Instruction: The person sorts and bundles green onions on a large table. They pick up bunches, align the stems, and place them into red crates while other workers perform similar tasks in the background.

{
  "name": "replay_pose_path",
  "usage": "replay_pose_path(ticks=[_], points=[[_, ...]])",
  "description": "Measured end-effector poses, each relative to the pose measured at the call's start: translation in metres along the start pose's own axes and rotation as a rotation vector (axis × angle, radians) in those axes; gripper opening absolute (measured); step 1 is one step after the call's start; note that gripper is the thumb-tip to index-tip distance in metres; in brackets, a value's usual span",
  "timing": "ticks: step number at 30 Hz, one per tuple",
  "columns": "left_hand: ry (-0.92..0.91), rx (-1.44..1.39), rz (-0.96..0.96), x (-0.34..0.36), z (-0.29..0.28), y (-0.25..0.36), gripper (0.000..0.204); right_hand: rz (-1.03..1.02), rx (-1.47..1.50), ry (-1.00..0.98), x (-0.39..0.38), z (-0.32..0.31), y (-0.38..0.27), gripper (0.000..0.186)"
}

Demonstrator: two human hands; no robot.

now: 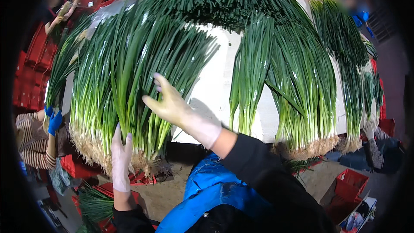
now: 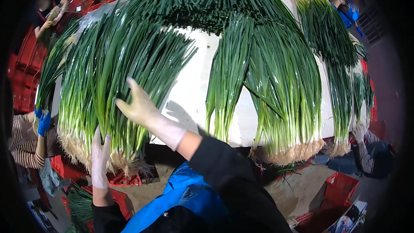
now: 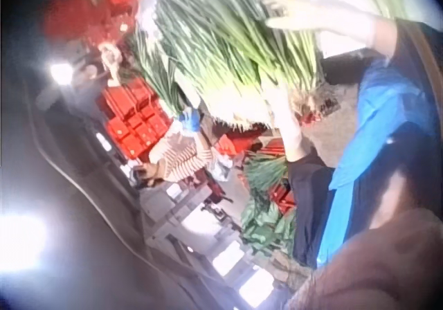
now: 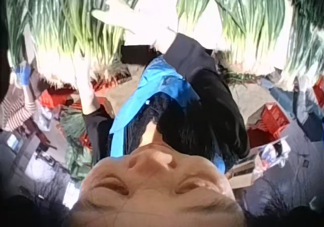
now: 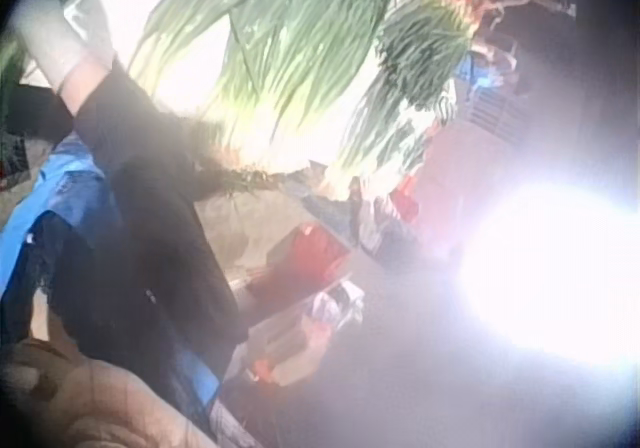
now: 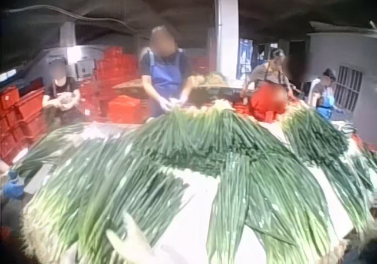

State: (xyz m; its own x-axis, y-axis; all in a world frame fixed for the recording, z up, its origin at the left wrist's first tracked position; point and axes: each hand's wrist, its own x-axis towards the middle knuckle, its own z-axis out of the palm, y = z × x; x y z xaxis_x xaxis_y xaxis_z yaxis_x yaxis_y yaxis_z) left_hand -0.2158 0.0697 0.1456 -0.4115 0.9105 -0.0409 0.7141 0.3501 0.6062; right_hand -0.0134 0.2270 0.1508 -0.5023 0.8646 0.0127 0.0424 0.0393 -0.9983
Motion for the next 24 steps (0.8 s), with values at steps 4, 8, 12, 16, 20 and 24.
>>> replay_pose_path(ticks=[4, 8, 12, 16, 20, 24], points=[[0.185, 0.460, 0.165, 0.004, 0.016, 0.002, 0.067, -0.020, -0.722, 0.230, -0.079, -0.055, 0.060, 0.072], [0.065, 0.047, 0.316, -0.023, 0.067, 0.046, 0.056, 0.228, -1.032, 0.493, -0.166, -0.123, 0.088, 0.074], [-0.496, -0.244, 0.144, -0.042, 0.166, 0.105, 0.054, 0.474, -0.911, 0.393, -0.212, -0.132, 0.115, 0.070], [-0.743, -0.335, 0.104, -0.047, 0.245, 0.157, 0.059, 0.418, -0.808, 0.361, -0.217, -0.126, 0.135, 0.041], [-0.703, -0.365, -0.007, -0.042, 0.273, 0.183, 0.055, 0.376, -1.002, 0.321, -0.218, -0.119, 0.121, 0.042], [-0.847, -0.750, -0.208, -0.037, 0.243, 0.198, 0.030, 0.403, -0.629, 0.227, -0.222, -0.129, 0.049, 0.069]])
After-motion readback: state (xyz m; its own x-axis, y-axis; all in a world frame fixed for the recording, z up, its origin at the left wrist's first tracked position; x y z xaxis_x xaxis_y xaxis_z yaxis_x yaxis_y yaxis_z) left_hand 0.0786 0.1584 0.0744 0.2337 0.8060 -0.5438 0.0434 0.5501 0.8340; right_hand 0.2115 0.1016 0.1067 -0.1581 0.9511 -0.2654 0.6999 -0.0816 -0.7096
